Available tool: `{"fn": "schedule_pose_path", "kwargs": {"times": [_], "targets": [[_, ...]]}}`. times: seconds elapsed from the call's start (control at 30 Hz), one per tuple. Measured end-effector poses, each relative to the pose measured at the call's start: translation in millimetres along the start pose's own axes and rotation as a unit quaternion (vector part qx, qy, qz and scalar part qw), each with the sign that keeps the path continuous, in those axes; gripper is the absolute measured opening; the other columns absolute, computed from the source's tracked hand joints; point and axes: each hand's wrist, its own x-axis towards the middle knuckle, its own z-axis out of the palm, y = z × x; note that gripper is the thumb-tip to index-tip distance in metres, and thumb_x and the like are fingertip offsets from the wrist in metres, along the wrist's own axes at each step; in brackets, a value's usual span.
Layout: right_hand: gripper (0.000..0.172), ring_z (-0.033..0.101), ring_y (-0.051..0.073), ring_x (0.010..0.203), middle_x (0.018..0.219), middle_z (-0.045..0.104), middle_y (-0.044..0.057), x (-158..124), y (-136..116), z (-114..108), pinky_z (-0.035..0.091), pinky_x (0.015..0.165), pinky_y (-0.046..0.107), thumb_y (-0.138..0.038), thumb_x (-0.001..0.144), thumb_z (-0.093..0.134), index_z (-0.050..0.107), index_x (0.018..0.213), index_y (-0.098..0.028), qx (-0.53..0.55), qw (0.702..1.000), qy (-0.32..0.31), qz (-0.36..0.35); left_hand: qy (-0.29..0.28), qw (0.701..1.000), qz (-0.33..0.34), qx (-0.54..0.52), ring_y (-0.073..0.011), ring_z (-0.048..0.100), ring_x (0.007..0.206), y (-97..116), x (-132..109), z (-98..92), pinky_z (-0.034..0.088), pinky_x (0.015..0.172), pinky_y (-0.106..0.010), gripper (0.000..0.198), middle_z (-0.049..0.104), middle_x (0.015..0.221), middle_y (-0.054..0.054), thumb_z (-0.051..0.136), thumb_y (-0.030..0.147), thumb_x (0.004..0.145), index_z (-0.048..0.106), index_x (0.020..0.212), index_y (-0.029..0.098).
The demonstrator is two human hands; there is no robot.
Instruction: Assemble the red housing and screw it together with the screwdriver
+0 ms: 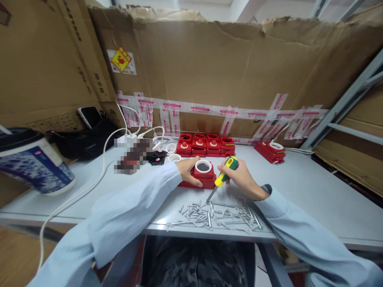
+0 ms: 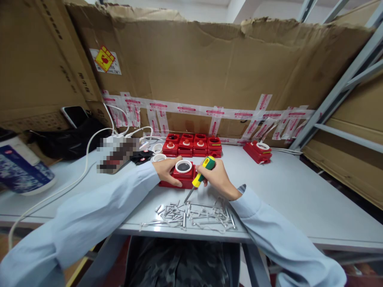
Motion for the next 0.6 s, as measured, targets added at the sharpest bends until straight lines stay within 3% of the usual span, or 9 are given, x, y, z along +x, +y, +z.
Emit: {"fn": "schedule_pose_path", "kwargs": {"times": [0.6], "targets": [[0.018,0.048,0.008,0.031,0.042,0.052,-0.006,-2.0,-4.1,-1.3,0.039,0.029,0.017,-0.026,0.067,0.066,0.052,0.061,-0.016,0.036,0.999,0.005,-0.011,-0.009,1.000,0.005,-0.002,-0.0247,0.062,0.082,3.3,-0.6,-2.1,0.045,0.071,-0.030,0.063,0.062,0.088,-0.002,0.074,0.055,0.051,0.037,0.090,0.021]]}}
